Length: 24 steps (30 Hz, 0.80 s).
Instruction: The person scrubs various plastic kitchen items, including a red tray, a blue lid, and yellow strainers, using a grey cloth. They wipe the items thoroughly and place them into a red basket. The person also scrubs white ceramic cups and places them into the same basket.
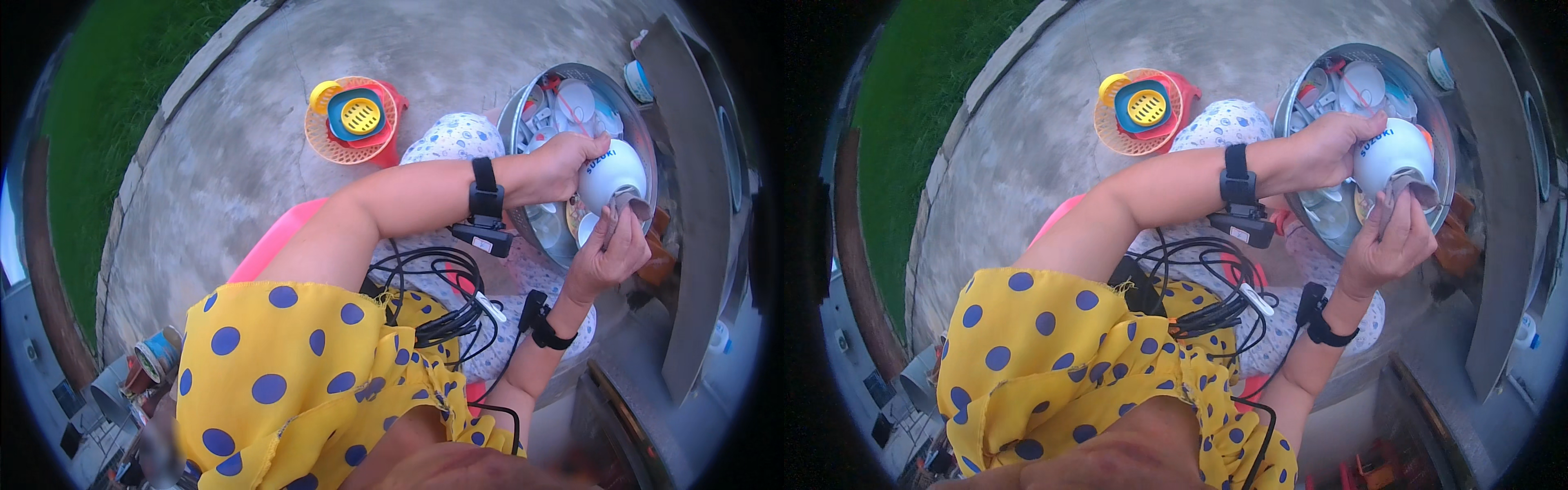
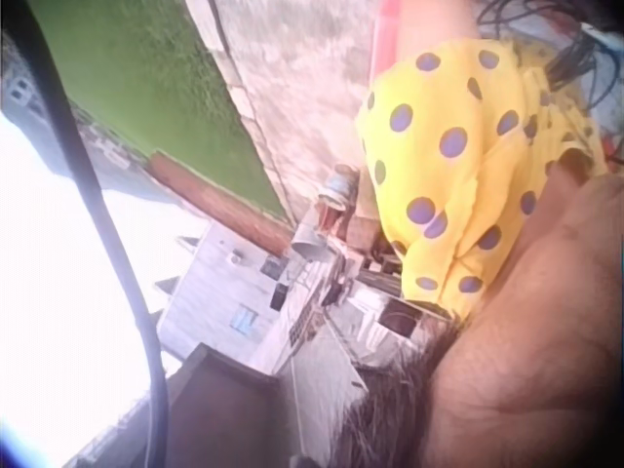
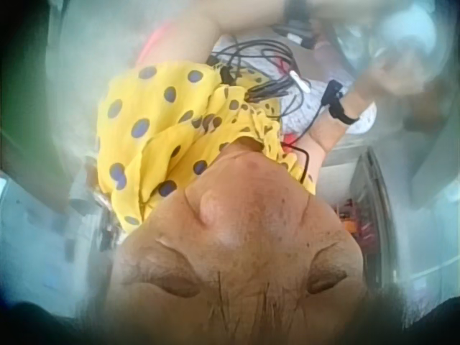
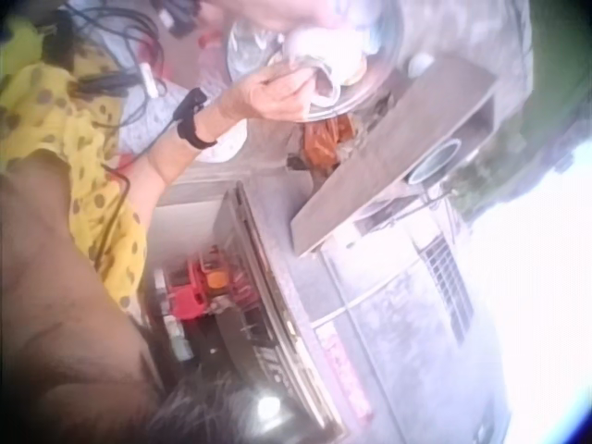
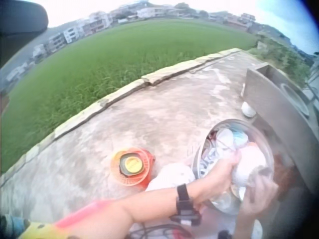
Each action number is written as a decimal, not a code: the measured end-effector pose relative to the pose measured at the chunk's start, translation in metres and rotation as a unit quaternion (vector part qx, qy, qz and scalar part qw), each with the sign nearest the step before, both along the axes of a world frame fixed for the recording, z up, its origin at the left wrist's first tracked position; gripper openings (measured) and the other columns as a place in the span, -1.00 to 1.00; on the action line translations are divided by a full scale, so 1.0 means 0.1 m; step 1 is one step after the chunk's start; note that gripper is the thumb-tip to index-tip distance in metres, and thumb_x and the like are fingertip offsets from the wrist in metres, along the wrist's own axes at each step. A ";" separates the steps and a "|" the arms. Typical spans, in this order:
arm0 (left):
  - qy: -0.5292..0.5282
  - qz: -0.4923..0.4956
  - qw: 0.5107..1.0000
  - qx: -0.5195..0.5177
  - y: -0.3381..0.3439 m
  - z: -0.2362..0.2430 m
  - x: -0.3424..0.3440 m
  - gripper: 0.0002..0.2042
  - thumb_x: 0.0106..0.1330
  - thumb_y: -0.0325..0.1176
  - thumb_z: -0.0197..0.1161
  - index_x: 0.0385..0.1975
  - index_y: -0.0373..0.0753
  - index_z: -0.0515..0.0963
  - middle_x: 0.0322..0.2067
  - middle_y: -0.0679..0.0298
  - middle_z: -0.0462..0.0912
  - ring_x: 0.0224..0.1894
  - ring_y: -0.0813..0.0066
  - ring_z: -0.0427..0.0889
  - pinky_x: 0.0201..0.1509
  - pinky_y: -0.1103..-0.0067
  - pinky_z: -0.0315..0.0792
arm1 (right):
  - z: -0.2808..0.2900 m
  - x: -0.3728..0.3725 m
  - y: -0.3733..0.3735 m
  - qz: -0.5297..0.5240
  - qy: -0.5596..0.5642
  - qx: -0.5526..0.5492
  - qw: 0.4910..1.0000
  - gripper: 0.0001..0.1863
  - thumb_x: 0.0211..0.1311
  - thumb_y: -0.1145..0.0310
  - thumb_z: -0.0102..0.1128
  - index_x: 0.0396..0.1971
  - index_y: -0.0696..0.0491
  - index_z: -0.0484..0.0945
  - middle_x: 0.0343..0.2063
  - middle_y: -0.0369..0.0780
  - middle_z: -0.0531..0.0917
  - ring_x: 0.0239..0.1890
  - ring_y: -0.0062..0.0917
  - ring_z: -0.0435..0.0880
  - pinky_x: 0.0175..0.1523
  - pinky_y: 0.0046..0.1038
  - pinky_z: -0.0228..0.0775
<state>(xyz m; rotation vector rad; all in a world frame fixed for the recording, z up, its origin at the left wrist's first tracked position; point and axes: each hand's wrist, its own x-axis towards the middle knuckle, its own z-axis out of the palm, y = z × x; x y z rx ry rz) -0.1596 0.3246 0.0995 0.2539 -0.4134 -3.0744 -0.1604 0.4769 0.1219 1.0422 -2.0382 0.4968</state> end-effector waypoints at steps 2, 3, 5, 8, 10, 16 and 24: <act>0.002 0.009 1.000 -0.017 -0.05 -0.01 -0.02 -0.69 0.52 -0.23 0.01 0.01 -0.37 0.46 -0.01 0.16 0.58 0.06 0.30 0.54 0.24 0.31 0.35 | 0.02 -0.03 -0.01 0.024 -0.059 -0.022 0.998 -0.76 0.14 0.47 0.40 -0.17 0.14 0.66 -0.24 -0.19 0.65 -0.25 -0.33 0.56 -0.10 -0.30 0.38; 0.002 0.013 1.000 -0.025 -0.08 -0.01 -0.03 -0.69 0.52 -0.23 0.01 0.00 -0.37 0.47 -0.01 0.16 0.59 0.07 0.30 0.54 0.24 0.31 0.35 | 0.03 -0.04 0.00 0.036 -0.088 -0.032 0.995 -0.76 0.15 0.47 0.39 -0.18 0.15 0.66 -0.25 -0.18 0.65 -0.25 -0.33 0.56 -0.11 -0.31 0.39; -0.004 0.041 0.989 -0.143 -0.25 0.05 0.00 -0.68 0.52 -0.22 0.01 -0.02 -0.38 0.48 -0.04 0.16 0.60 0.06 0.31 0.55 0.24 0.32 0.35 | 0.00 -0.03 0.02 0.045 -0.145 -0.046 0.987 -0.77 0.16 0.47 0.38 -0.18 0.17 0.65 -0.27 -0.16 0.65 -0.25 -0.34 0.57 -0.11 -0.33 0.41; 0.036 0.103 0.976 -0.189 -0.69 0.11 0.02 -0.67 0.43 -0.20 0.16 -0.08 -0.40 0.52 -0.13 0.11 0.63 -0.05 0.25 0.62 0.19 0.24 0.41 | -0.05 -0.03 0.09 0.038 -0.177 -0.045 0.983 -0.79 0.21 0.46 0.34 -0.18 0.21 0.63 -0.27 -0.14 0.64 -0.25 -0.34 0.59 -0.10 -0.36 0.43; 0.039 0.155 0.949 -0.273 -1.21 0.03 0.10 -0.66 0.44 -0.24 0.13 -0.05 -0.46 0.50 -0.13 0.08 0.62 -0.01 0.21 0.62 0.15 0.18 0.47 | -0.11 -0.03 0.14 0.018 -0.211 -0.063 0.975 -0.79 0.25 0.45 0.32 -0.17 0.23 0.62 -0.26 -0.14 0.64 -0.24 -0.35 0.59 -0.08 -0.37 0.44; -0.061 0.176 0.898 -0.400 -2.72 -0.31 1.11 -0.66 0.46 -0.16 0.08 0.05 -0.27 0.52 -0.04 0.22 0.66 0.03 0.29 0.61 0.16 0.28 0.44 | -0.14 -0.06 0.17 -0.018 -0.309 -0.129 0.942 -0.79 0.30 0.42 0.28 -0.17 0.25 0.61 -0.23 -0.14 0.64 -0.17 -0.39 0.61 -0.01 -0.38 0.43; -0.455 0.406 0.749 -0.261 -3.52 -1.78 2.44 -0.70 0.39 -0.41 0.09 -0.03 -0.55 0.44 -0.09 -0.03 0.58 -0.03 0.14 0.64 -0.16 0.21 0.54 | -0.21 -0.10 0.13 0.016 -0.270 -0.066 0.960 -0.82 0.27 0.46 0.30 -0.20 0.23 0.62 -0.24 -0.13 0.65 -0.14 -0.36 0.62 0.02 -0.36 0.42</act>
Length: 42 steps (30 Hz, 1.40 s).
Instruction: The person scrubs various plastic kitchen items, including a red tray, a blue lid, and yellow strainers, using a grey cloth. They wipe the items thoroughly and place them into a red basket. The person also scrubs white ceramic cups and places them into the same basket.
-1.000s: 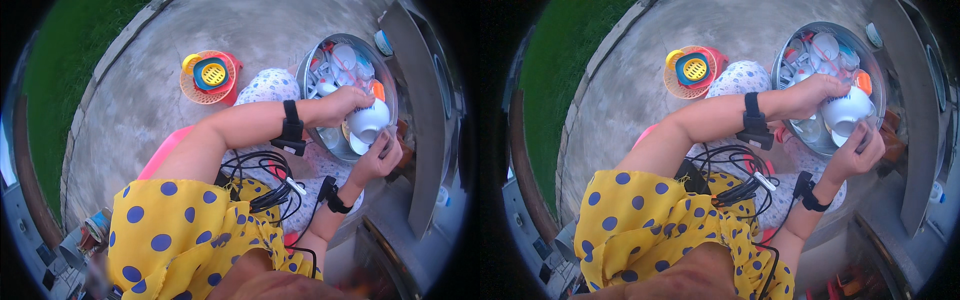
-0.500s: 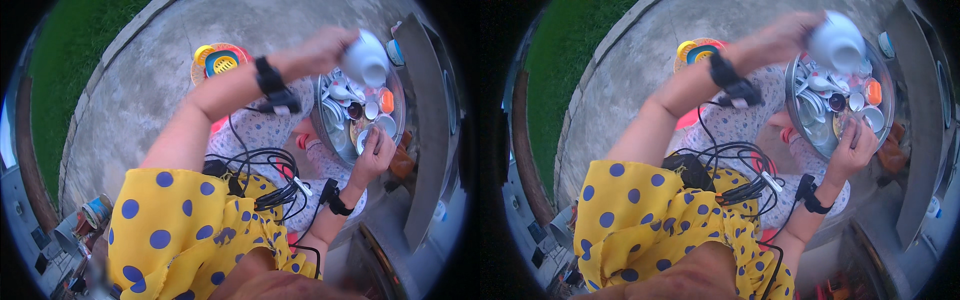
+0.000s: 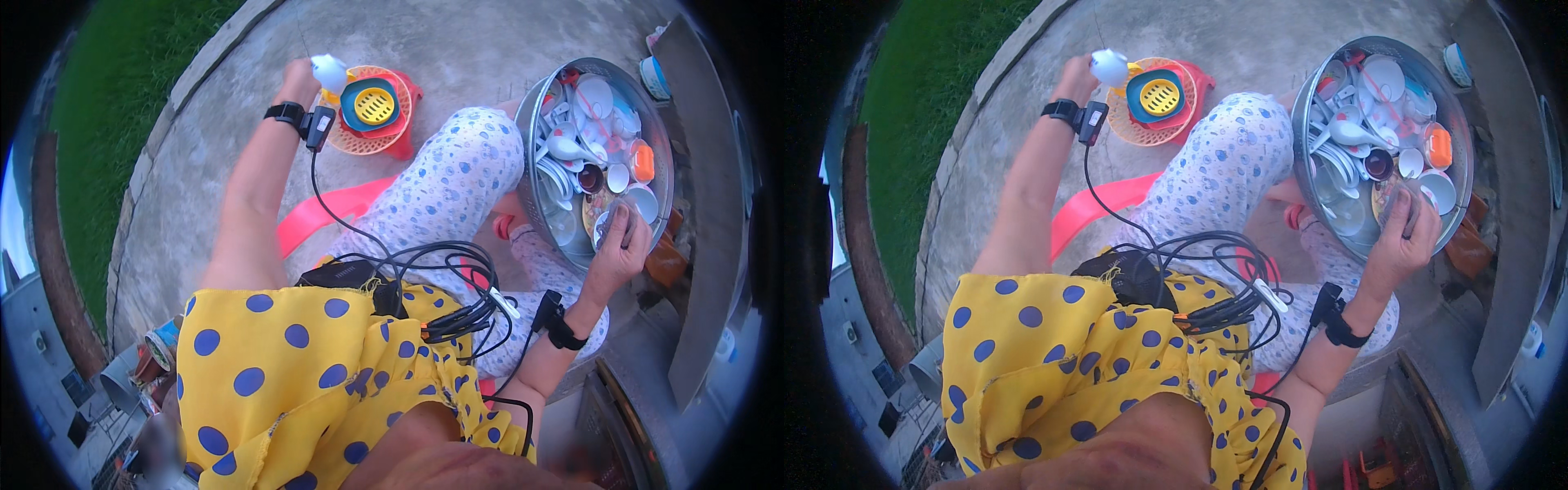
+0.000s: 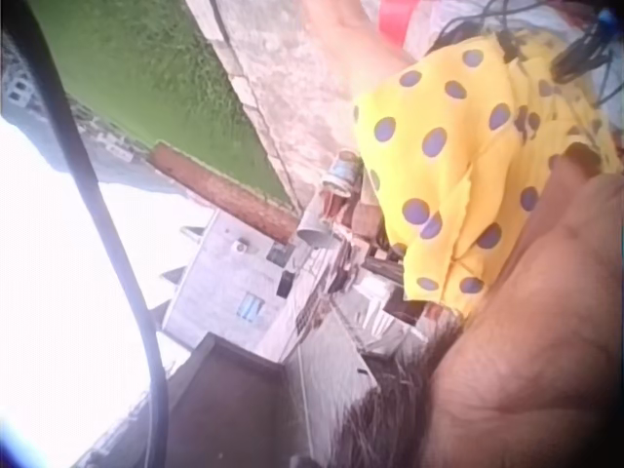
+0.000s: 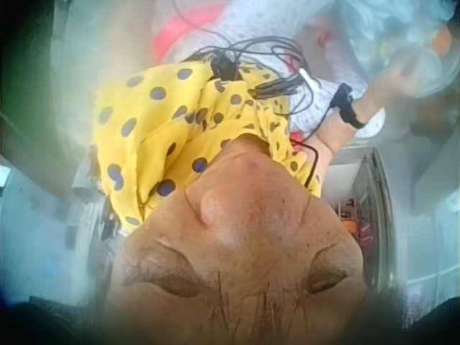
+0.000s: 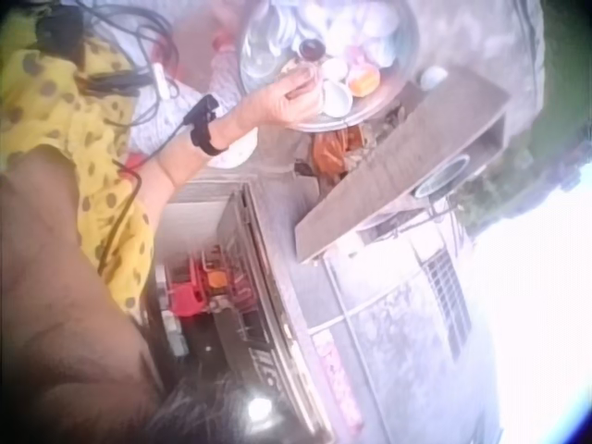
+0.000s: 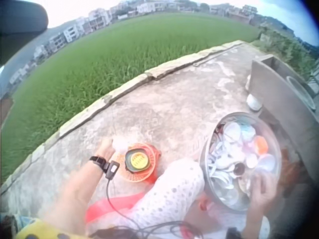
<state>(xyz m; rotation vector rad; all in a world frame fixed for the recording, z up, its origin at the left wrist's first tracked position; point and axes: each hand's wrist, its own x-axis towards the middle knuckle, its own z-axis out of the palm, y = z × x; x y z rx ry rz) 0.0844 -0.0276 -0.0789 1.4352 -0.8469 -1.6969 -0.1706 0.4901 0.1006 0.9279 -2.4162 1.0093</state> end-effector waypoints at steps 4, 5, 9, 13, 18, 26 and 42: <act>-0.560 -0.380 0.716 -0.170 0.33 0.15 0.34 -0.73 0.40 -0.38 0.07 -0.05 -0.45 0.52 -0.08 0.04 0.63 -0.05 0.23 0.66 -0.12 0.34 0.54 | -0.02 0.02 -0.01 -0.004 -0.010 -0.013 1.000 -0.83 0.27 0.47 0.29 -0.21 0.23 0.62 -0.27 -0.15 0.64 -0.16 -0.38 0.61 0.00 -0.38 0.41; -0.594 -0.383 0.690 -0.156 0.31 0.11 0.37 -0.74 0.39 -0.36 0.08 -0.09 -0.41 0.55 -0.10 0.05 0.66 -0.06 0.22 0.67 -0.10 0.37 0.54 | -0.02 0.05 -0.04 -0.003 -0.014 -0.016 1.000 -0.83 0.27 0.47 0.29 -0.21 0.23 0.62 -0.28 -0.15 0.64 -0.17 -0.39 0.61 0.00 -0.39 0.41; -0.680 -0.389 0.607 -0.137 0.25 -0.19 0.42 -0.74 0.36 -0.27 0.09 -0.21 -0.30 0.66 -0.16 0.04 0.71 -0.07 0.16 0.69 -0.05 0.45 0.53 | -0.02 0.06 -0.09 0.012 -0.021 -0.012 1.000 -0.82 0.27 0.46 0.30 -0.21 0.25 0.62 -0.28 -0.16 0.63 -0.21 -0.41 0.60 -0.04 -0.43 0.40; -0.662 -0.404 0.587 -0.233 0.11 -0.37 0.81 -0.69 0.27 -0.24 0.22 -0.23 -0.40 0.65 -0.15 -0.07 0.69 -0.08 0.12 0.70 -0.06 0.40 0.53 | -0.07 0.06 -0.09 0.021 -0.040 0.000 0.999 -0.81 0.26 0.45 0.31 -0.20 0.24 0.61 -0.29 -0.16 0.63 -0.24 -0.42 0.59 -0.08 -0.43 0.41; -0.386 -0.088 0.918 0.018 0.02 -1.03 0.85 -0.61 0.17 -0.31 0.41 -0.14 -0.53 0.61 -0.21 -0.02 0.71 -0.19 0.26 0.72 -0.12 0.40 0.53 | -0.10 0.04 -0.16 0.049 0.001 0.027 0.998 -0.81 0.24 0.45 0.32 -0.22 0.23 0.61 -0.31 -0.17 0.63 -0.24 -0.38 0.58 -0.09 -0.39 0.42; -0.275 -0.014 0.961 0.026 -0.27 -2.52 0.87 -0.55 0.06 -0.29 0.49 -0.12 -0.48 0.61 -0.16 -0.08 0.70 -0.06 0.13 0.69 0.00 0.39 0.51 | -0.11 0.06 -0.24 0.065 -0.009 0.029 0.997 -0.81 0.21 0.47 0.34 -0.22 0.23 0.61 -0.32 -0.16 0.63 -0.24 -0.35 0.58 -0.09 -0.38 0.41; 0.094 0.136 0.938 0.305 0.55 -0.95 0.26 -0.62 0.49 -0.32 -0.11 0.25 -0.25 0.16 -0.06 0.00 0.37 -0.08 0.03 0.57 0.02 0.12 0.61 | -0.21 0.04 -0.15 0.035 -0.026 0.035 0.998 -0.80 0.23 0.48 0.32 -0.21 0.25 0.59 -0.31 -0.15 0.63 -0.24 -0.35 0.57 -0.12 -0.37 0.40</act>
